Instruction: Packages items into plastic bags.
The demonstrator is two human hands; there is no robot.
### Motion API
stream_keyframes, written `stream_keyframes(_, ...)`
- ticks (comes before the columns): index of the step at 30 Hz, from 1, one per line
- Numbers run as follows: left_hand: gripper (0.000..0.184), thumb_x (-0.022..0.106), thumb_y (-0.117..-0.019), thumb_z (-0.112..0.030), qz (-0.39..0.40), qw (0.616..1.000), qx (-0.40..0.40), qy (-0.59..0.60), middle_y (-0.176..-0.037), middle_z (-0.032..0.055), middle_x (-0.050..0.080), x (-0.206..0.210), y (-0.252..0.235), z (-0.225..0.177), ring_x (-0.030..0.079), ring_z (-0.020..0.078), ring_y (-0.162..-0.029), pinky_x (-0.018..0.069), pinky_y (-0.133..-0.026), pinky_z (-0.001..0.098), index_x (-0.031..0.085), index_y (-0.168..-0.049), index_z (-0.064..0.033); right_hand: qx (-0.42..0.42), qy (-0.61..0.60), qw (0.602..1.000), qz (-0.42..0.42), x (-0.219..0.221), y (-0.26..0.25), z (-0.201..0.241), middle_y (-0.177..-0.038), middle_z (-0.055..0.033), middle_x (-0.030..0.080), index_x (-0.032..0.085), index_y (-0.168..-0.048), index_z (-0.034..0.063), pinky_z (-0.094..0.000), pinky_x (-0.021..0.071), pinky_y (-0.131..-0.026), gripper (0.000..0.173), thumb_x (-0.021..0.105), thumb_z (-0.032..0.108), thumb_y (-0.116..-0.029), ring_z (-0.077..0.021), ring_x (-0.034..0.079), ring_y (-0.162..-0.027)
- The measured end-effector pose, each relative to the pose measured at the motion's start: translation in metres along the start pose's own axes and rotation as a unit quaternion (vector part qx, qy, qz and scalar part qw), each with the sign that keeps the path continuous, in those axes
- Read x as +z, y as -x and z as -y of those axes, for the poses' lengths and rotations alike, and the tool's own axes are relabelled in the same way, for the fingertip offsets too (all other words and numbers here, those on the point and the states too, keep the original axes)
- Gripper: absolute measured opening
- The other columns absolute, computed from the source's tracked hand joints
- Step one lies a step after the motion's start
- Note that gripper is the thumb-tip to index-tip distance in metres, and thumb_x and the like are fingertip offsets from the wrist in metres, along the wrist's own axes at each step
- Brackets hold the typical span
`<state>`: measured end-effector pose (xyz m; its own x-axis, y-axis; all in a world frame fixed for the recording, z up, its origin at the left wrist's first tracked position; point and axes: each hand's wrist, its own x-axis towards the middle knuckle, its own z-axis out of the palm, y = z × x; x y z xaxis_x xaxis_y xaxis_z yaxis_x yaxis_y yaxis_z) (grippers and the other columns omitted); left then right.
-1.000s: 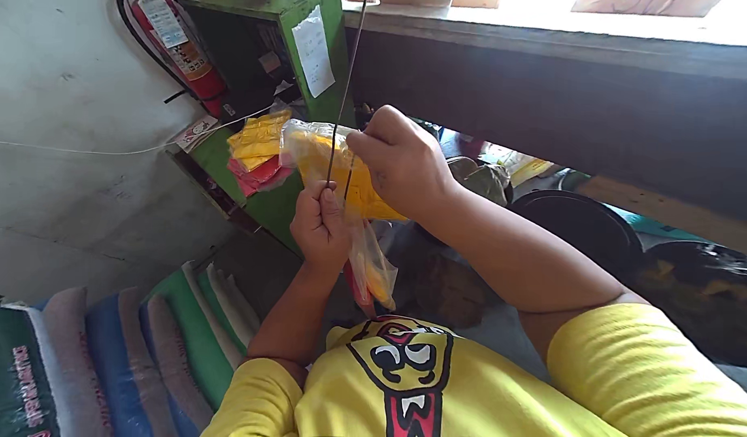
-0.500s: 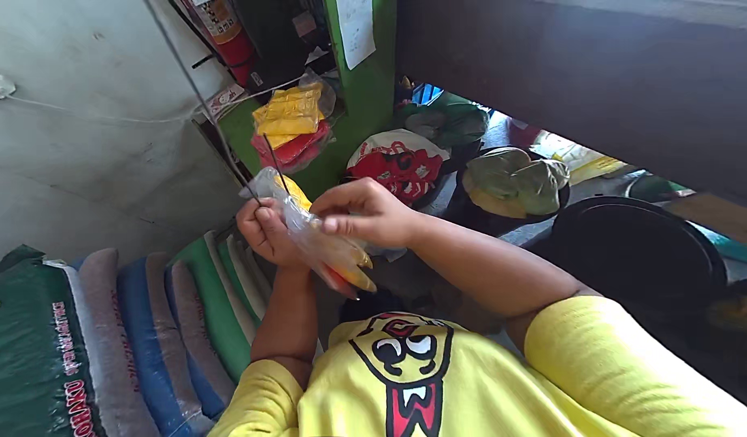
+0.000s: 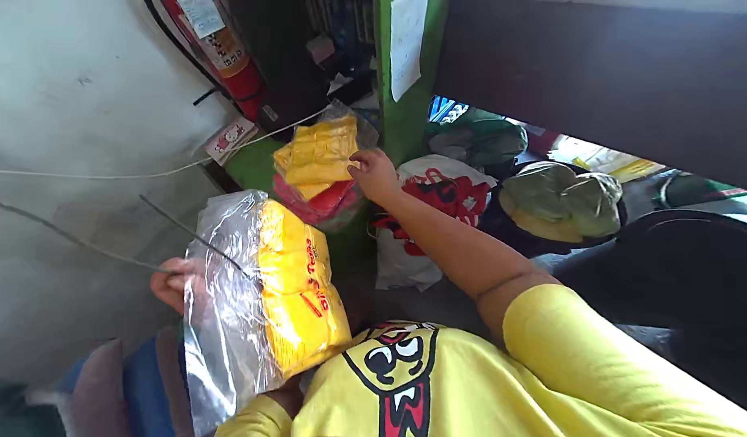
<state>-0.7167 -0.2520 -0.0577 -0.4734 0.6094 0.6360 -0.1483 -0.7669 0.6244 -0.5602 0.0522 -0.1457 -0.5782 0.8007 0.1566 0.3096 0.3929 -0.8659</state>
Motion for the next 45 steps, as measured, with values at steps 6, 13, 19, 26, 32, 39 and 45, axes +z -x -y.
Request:
stream_keyframes(6,0.032,0.044,-0.1069,-0.01,-0.113,0.912,0.051,-0.391,-0.067,-0.0147,0.062,0.004,-0.068,-0.026,0.057,-0.0128,-0.064,0.0448,-0.064,0.005,0.055,-0.076,-0.0083,0.038,0.24,0.969,0.046,0.055,-0.097,0.023,-0.151,-0.0306,0.043,0.062,-0.135,-0.0016,-0.0711,0.0381,-0.105,0.07,0.072,0.052,-0.0915,-0.0516,0.037,-0.142)
stream_keyframes(13,0.028,0.047,-0.1076,-0.017,-0.062,0.886,0.138,-0.437,-0.073,-0.0213,0.064,-0.042,-0.081,-0.023,0.058,-0.0179,-0.071,0.0456,-0.068,0.0026,0.061,-0.084,-0.0088,0.174,0.206,0.962,-0.031,0.069,-0.105,0.011,-0.161,-0.0351,0.022,0.048,-0.14,-0.0142,-0.0597,0.0405,-0.113,0.085,0.082,0.039,-0.0834,-0.0522,0.031,-0.146)
stream_keyframes(19,0.02,0.041,-0.1073,-0.005,-0.128,0.876,0.142,-0.443,-0.079,-0.0163,0.061,-0.036,-0.08,-0.004,0.058,-0.0146,-0.075,0.0485,-0.074,0.0056,0.051,-0.091,-0.0017,0.19,0.277,0.942,0.005,0.04,-0.106,0.028,-0.139,-0.0368,0.052,0.057,-0.131,-0.0145,-0.0691,0.0441,-0.101,0.037,0.053,0.0,-0.097,-0.0549,0.046,-0.135)
stream_keyframes(26,0.018,0.034,-0.1053,0.001,-0.189,0.835,0.168,-0.489,-0.082,-0.0064,0.057,0.012,-0.081,0.018,0.055,-0.0106,-0.073,0.048,-0.072,0.0088,0.046,-0.095,0.0085,0.122,0.077,0.986,-0.079,-0.014,-0.136,0.082,-0.13,-0.0305,0.06,0.038,-0.145,-0.0061,-0.0598,0.0511,-0.1,0.05,0.055,0.007,-0.0997,-0.0427,0.063,-0.121)
stream_keyframes(32,0.02,0.04,-0.1106,-0.013,-0.074,0.834,0.292,-0.462,-0.098,-0.0166,0.061,-0.002,-0.089,0.064,0.056,-0.0124,-0.089,0.048,-0.079,0.0108,0.059,-0.111,-0.0065,-0.05,-0.166,0.984,0.035,-0.022,-0.159,0.151,-0.122,-0.0165,0.064,0.05,-0.14,0.0003,-0.0399,0.0561,-0.093,0.045,0.045,0.034,-0.1094,-0.0198,0.066,-0.108)
stream_keyframes(39,0.021,0.041,-0.1102,-0.01,-0.064,0.839,0.33,-0.428,-0.096,-0.0101,0.061,0.018,-0.101,0.098,0.055,-0.0096,-0.085,0.0471,-0.075,0.0112,0.061,-0.111,-0.0024,-0.219,0.241,0.931,0.164,-0.074,-0.123,0.21,-0.111,-0.0175,0.067,0.059,-0.133,0.0026,-0.0542,0.0499,-0.091,0.039,0.067,0.01,-0.0952,-0.031,0.064,-0.101)
stream_keyframes(45,0.024,0.044,-0.1097,-0.012,-0.049,0.841,0.304,-0.445,-0.09,-0.0034,0.061,0.042,-0.101,0.119,0.055,-0.0068,-0.077,0.0479,-0.071,0.0121,0.062,-0.107,0.0032,-0.276,0.295,0.907,0.118,-0.096,-0.091,0.225,-0.111,-0.0174,0.068,0.067,-0.12,0.0047,-0.0566,0.0496,-0.093,0.023,0.054,0.018,-0.1065,-0.033,0.066,-0.106)
